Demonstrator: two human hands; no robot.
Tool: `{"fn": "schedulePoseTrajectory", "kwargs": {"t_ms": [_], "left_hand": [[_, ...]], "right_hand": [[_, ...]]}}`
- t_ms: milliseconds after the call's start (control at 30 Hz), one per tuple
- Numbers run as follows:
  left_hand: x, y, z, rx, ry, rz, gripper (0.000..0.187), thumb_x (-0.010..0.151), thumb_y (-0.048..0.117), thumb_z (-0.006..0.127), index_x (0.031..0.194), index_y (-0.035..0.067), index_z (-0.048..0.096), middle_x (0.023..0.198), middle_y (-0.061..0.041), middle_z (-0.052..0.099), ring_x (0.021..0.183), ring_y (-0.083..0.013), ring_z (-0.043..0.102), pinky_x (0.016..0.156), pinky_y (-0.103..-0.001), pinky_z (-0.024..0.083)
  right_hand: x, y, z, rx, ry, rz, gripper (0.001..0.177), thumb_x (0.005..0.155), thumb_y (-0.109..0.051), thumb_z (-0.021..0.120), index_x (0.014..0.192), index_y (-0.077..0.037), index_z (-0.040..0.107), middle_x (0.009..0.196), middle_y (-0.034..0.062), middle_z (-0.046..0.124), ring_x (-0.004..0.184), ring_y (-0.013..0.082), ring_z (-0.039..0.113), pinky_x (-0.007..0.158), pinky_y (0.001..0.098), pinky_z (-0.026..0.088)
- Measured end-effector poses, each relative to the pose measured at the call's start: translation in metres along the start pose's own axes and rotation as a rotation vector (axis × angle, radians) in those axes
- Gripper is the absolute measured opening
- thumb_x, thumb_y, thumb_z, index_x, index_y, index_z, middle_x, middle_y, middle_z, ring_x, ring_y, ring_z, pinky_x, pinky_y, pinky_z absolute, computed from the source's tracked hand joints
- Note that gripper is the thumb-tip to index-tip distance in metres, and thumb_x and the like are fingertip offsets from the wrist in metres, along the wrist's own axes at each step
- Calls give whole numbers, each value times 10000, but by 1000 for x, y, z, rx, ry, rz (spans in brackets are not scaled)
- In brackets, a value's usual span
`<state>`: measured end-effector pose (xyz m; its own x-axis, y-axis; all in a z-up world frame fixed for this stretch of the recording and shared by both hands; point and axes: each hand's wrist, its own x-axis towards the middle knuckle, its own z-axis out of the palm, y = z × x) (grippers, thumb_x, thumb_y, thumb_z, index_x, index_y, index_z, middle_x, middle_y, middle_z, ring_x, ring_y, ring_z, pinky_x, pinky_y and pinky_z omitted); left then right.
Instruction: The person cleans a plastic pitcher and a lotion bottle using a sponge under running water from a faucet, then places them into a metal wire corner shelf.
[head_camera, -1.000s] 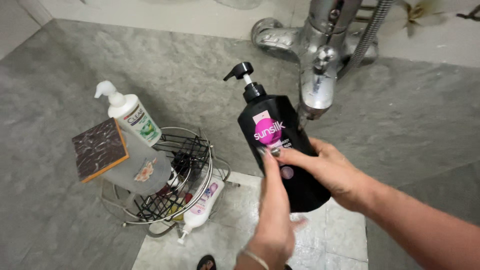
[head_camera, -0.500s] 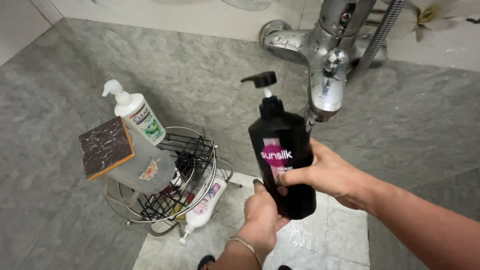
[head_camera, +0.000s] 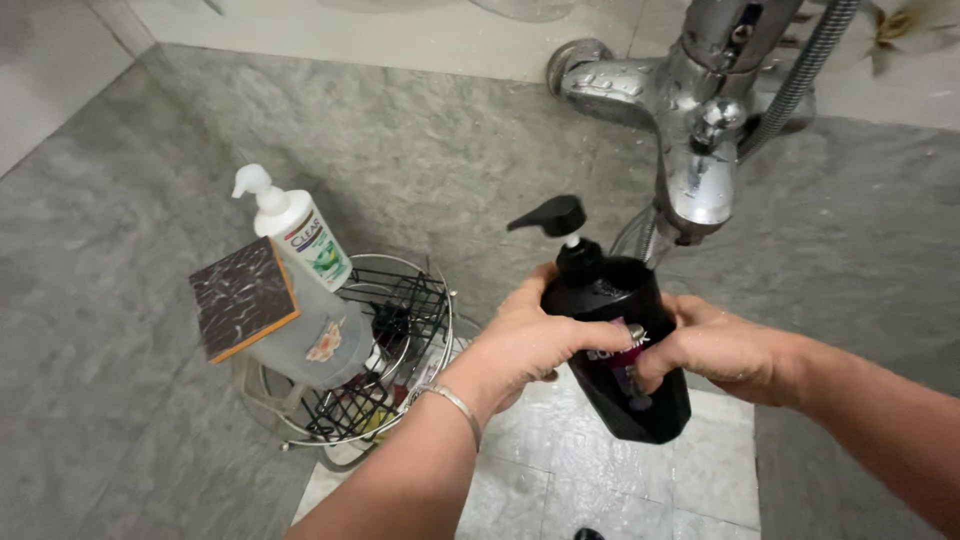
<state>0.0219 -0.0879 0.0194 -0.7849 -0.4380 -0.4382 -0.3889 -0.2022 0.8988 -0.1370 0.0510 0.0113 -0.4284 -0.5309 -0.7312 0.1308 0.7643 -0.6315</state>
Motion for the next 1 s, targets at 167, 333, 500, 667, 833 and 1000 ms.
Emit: {"fn": "schedulePoseTrajectory", "kwargs": {"t_ms": [167, 333, 500, 667, 833, 1000], "left_hand": [[1, -2, 5, 72, 55, 161, 833, 488, 268, 870, 1251, 22, 645, 1112, -114, 765, 974, -213, 745, 826, -335, 597], [1, -5, -43, 167, 396, 205, 822, 470, 227, 911, 1215, 15, 636, 1079, -99, 763, 971, -196, 747, 890, -309, 583], [11, -1, -114, 244, 725, 247, 880, 502, 230, 920, 1281, -6, 588, 1166, -119, 736, 1031, -218, 728, 924, -323, 557], [55, -24, -166, 387, 981, 107, 861, 555, 217, 938, 1308, 1, 580, 1225, -149, 692, 1091, -267, 687, 964, -364, 537], [95, -59, -188, 349, 968, -17, 916, 610, 201, 958, 1389, 27, 510, 1319, -166, 630, 1178, -293, 639, 1003, -384, 515], [108, -69, -181, 329, 922, -29, 952, 660, 156, 931, 1461, 77, 423, 1384, -188, 588, 1239, -324, 605, 1037, -399, 491]], "right_hand": [[-10, -2, 13, -95, -12, -91, 796, 580, -71, 806, 1340, -33, 571, 1242, 161, 723, 1220, 263, 648, 1066, 360, 471], [-15, -16, 29, 27, 59, -65, 705, 806, -192, 764, 1441, -133, 465, 1416, 92, 630, 1326, 211, 566, 1098, 364, 450], [-9, -27, 30, 416, 39, -41, 519, 910, -104, 570, 1409, 13, 492, 1395, 210, 539, 1337, 282, 592, 1087, 415, 450], [-6, -29, 36, 770, 27, -11, 463, 943, -80, 460, 1377, 73, 509, 1326, 265, 633, 1247, 343, 633, 1028, 428, 481], [-2, -18, 37, 850, 62, 14, 376, 982, -107, 458, 1293, 78, 561, 1241, 241, 662, 1160, 319, 664, 996, 413, 502], [-7, -16, 35, 822, 77, 33, 317, 981, -86, 458, 1224, 73, 586, 1174, 223, 629, 1128, 298, 647, 988, 403, 516]]}}
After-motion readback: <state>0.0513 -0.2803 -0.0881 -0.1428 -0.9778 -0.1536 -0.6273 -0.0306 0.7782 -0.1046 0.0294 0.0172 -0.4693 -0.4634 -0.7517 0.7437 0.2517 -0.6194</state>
